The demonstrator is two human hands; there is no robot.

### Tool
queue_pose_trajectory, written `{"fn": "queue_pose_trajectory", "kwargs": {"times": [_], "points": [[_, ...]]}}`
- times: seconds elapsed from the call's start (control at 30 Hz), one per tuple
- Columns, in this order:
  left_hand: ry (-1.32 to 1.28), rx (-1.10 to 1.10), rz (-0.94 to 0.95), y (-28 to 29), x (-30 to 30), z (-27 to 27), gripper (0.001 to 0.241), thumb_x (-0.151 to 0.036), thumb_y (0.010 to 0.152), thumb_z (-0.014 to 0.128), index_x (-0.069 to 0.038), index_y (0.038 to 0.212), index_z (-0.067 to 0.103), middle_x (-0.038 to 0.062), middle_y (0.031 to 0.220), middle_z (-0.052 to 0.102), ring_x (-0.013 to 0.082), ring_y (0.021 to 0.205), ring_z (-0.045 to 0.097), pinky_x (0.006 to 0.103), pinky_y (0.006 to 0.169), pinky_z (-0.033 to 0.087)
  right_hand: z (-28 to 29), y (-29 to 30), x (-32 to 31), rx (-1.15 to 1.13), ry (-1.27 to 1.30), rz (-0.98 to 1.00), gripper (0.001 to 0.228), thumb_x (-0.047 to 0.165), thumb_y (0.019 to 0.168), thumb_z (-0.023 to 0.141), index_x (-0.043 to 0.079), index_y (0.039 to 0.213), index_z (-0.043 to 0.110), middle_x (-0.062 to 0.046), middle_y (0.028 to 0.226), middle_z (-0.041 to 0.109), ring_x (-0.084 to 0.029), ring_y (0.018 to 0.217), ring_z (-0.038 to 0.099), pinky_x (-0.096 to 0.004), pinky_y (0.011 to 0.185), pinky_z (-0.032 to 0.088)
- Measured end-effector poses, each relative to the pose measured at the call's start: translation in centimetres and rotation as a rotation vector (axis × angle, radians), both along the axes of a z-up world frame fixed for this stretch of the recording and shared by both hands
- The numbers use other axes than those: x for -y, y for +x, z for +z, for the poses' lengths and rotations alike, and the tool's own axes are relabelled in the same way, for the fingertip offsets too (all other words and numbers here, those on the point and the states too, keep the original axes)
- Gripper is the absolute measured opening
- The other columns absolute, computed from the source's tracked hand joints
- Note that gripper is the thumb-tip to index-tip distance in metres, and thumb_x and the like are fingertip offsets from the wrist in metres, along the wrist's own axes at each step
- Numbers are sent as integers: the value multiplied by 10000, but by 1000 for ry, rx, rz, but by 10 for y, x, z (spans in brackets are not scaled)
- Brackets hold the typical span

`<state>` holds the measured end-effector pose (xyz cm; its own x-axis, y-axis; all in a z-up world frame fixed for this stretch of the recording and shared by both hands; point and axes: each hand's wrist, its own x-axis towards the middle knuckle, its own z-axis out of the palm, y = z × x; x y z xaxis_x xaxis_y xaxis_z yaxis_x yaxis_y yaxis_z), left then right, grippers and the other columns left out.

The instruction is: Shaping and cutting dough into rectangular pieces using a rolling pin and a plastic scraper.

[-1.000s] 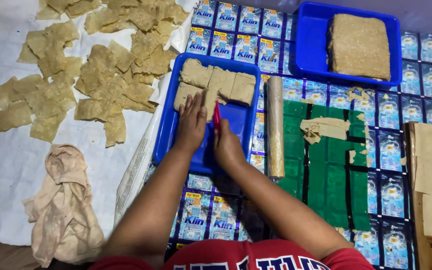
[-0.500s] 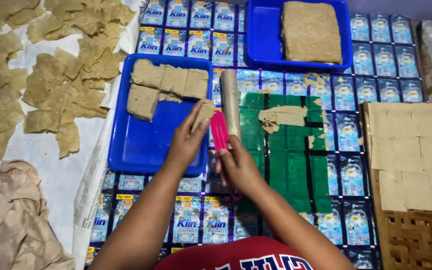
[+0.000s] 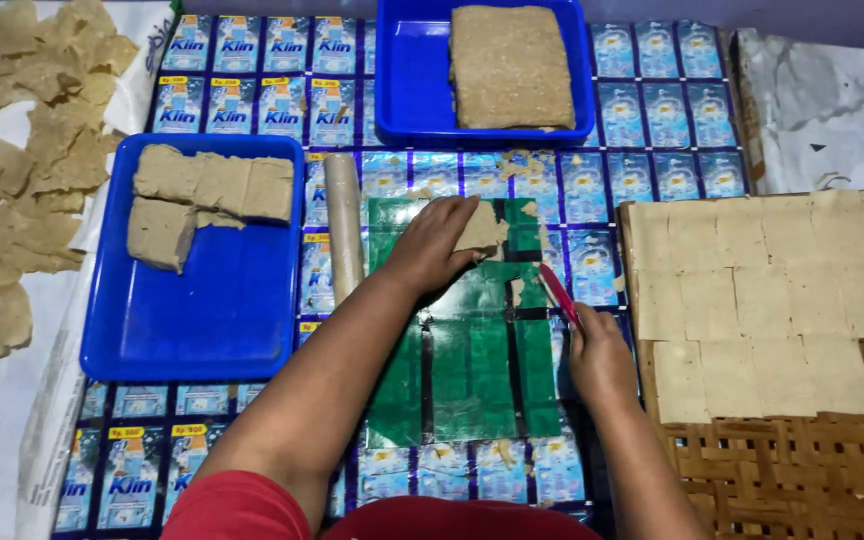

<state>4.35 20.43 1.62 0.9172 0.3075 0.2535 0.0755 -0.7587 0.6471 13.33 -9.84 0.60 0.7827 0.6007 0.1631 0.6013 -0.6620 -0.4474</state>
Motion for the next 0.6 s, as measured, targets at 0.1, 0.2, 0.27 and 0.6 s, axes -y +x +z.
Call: {"fn": "queue_pose_trajectory", "kwargs": {"times": [0.1,0.2,0.27,0.6], "points": [[135,-79,-34,12,3,-5,818,-306,852,800,-104,1532,394,143,1525,462,356,1445,404,457,1199,338,-2,4,10,-24,-29,-64,325,107,938,641,129,1258,692,-212,1074,636,-426,951,652,-515,793,537],[271,-130,-11,14,7,-20,856,-285,878,764,-110,1600,337,141,1595,390,340,1500,326,471,1248,243,-5,10,19,114,-147,-43,339,121,917,667,110,1254,700,-174,1056,647,-389,988,651,-500,832,539],[302,-115,-2,11,10,-9,854,-327,885,764,-98,1584,330,164,1608,337,355,1496,278,511,1215,194,16,10,13,86,-181,-45,350,148,914,688,89,1260,693,-182,1060,641,-389,1007,636,-497,813,538],[79,-454,851,-106,28,10,891,-165,879,753,41,1593,262,261,1399,524,439,1247,527,507,1007,467,40,14,-40,-71,57,238,349,125,937,676,73,1282,689,-164,1133,647,-363,1067,625,-458,873,536]]}}
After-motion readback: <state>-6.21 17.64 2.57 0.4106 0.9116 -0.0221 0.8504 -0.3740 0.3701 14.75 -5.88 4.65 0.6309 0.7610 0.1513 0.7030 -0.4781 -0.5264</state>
